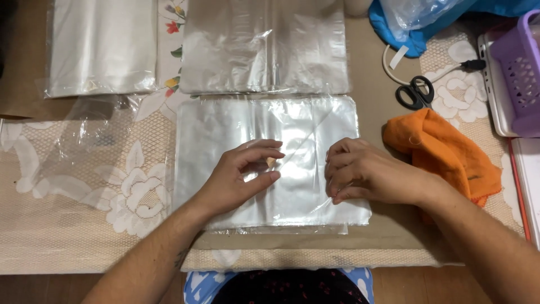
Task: Organizing, smoothing, and folding clear plastic bags on a work surface.
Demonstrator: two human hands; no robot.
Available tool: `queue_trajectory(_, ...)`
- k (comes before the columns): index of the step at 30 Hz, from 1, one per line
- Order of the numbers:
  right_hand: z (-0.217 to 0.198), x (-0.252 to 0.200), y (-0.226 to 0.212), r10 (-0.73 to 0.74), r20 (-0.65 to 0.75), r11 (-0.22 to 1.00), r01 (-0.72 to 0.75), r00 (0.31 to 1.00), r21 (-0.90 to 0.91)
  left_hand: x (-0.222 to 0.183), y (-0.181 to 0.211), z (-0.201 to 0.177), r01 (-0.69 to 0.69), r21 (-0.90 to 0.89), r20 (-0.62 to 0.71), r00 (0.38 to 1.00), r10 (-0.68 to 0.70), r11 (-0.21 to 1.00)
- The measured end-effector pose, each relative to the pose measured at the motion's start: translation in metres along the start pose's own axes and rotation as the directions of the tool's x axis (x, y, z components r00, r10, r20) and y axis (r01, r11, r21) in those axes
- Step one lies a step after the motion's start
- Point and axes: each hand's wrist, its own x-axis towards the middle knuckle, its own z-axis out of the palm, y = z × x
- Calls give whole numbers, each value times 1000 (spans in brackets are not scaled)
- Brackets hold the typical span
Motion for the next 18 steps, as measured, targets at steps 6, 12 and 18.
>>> queue_trajectory(6, -27, 21, -23, 35, -142, 998, -26, 989, 62, -3, 18, 4, -138, 188, 80, 989, 125, 973)
queue_trajectory(12, -20, 43, -22, 51, -345, 997, -66, 937, -32, -6, 2, 17, -254, 431, 56, 965, 255, 866)
queue_trajectory(18, -38, -2, -30, 82, -554, 828, -366, 829, -425, -6, -16, 18, -110, 186, -105, 986, 132, 976)
